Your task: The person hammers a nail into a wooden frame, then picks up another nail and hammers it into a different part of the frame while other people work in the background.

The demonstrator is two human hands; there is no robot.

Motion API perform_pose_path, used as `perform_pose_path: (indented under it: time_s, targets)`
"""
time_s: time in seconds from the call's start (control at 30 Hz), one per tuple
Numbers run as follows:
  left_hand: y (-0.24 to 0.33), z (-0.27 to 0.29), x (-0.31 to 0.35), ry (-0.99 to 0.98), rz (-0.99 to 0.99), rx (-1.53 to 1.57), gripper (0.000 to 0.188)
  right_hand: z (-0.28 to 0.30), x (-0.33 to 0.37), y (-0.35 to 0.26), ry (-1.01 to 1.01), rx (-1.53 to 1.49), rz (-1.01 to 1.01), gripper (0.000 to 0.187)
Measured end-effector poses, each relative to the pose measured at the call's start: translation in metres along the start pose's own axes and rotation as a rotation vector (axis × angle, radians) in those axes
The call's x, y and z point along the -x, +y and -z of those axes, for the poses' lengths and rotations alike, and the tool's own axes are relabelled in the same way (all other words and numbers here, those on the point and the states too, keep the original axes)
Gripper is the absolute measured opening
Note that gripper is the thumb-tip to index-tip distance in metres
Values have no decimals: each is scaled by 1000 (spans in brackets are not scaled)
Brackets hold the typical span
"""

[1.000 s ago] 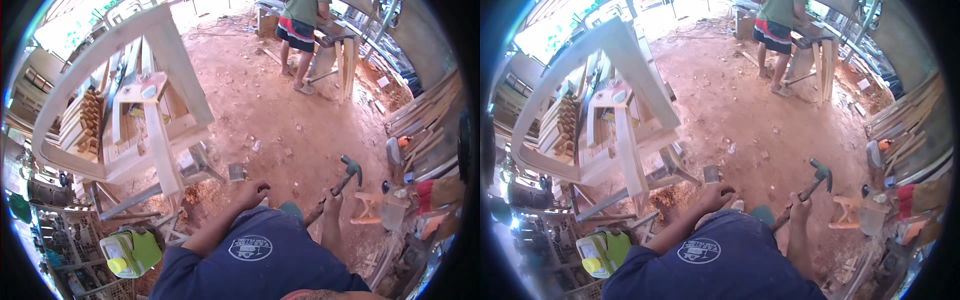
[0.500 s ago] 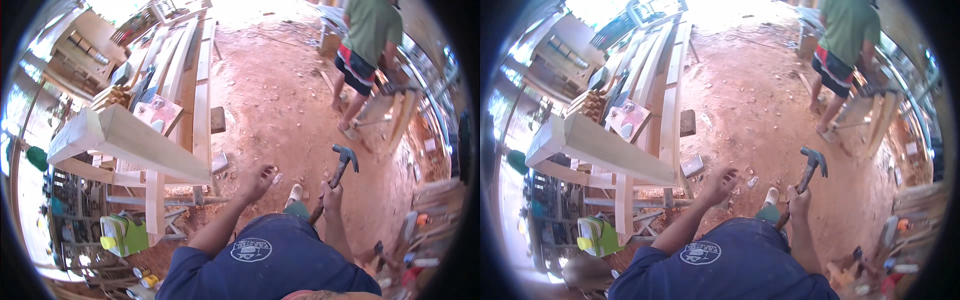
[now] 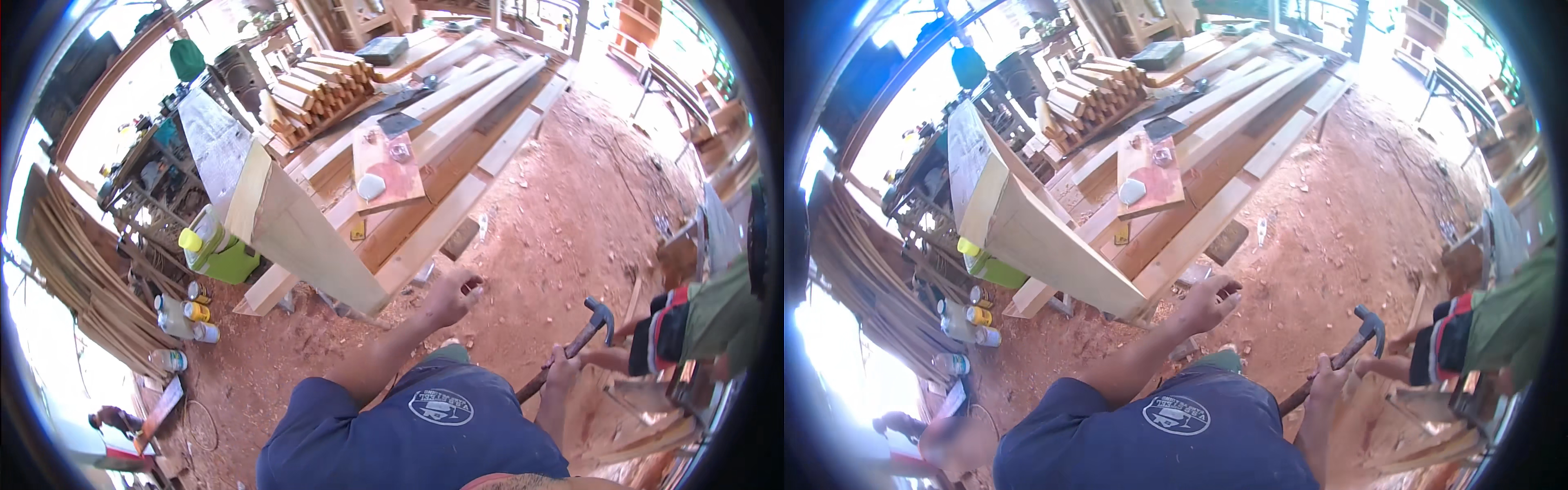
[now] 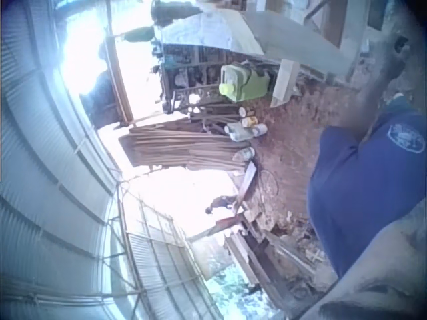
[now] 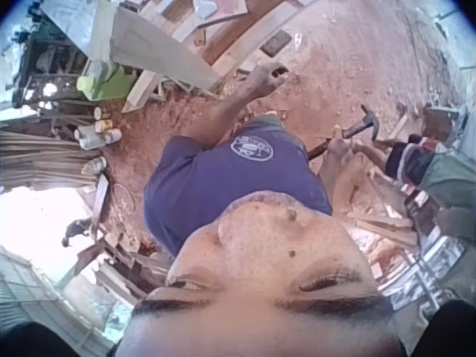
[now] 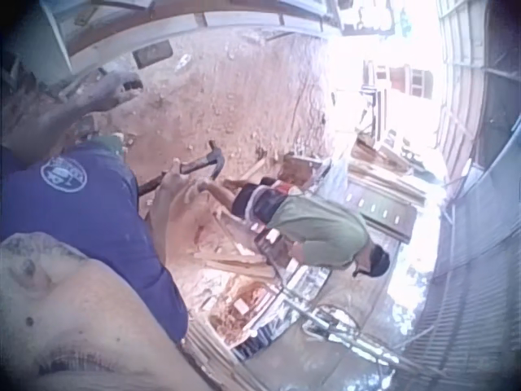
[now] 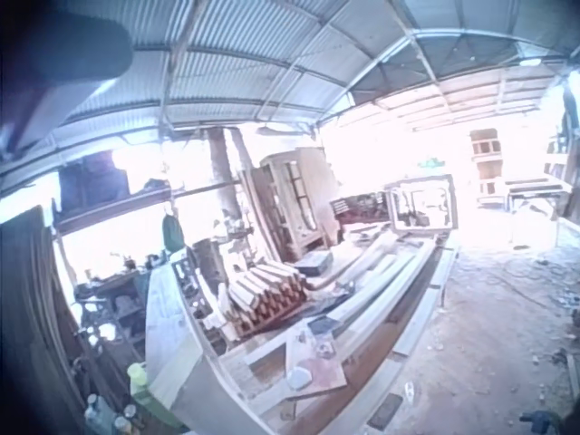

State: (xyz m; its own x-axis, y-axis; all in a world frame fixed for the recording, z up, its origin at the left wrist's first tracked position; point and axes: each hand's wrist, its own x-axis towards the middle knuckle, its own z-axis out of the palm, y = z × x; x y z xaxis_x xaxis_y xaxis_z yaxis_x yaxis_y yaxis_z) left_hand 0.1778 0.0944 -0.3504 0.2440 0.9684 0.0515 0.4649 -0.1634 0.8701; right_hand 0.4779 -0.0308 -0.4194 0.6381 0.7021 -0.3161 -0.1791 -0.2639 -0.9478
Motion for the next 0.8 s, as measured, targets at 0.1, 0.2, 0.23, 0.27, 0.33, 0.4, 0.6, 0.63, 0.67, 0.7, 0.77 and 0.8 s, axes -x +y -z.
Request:
perform_pose_path:
  time_s: [0.1,0.2,0.23,0.27,0.33,0.4,0.6,0.63,0.67,0.7,0.77,0.8]
  targets:
    - [10,4,-34,28,-51,-13,29,-28,-38,-22,-76,5,12,17]
    - [13,13,-57,132,30,92,29,-59,-65,-46,-141,42,16,16]
    - [10,14,-63,131,39,100,29,-70,-76,-53,-209,40,41,16]
    - [6,16,-71,159,43,65,27,-81,-87,-61,-213,42,39,16]
    - [8,15,-94,199,56,23,25,-100,-110,-73,-290,34,19,16]
    - [16,18,-126,293,28,-176,22,-118,-139,-81,-368,21,17,16]
    - [10,44,-235,294,594,-779,23,-183,-227,-120,-644,57,42,15]
    - [5,46,-247,317,624,-780,23,-192,-240,-126,-669,56,27,15]
    - [-5,52,-254,253,682,-812,24,-201,-251,-134,-716,54,16,15]
    - [-15,55,-258,186,740,-838,26,-207,-261,-143,-746,68,-10,15]
    - [-26,57,-264,212,784,-925,23,-218,-285,-153,-850,63,-33,18]
    - [-32,60,-267,211,803,-984,22,-227,-294,-156,-888,48,-43,18]
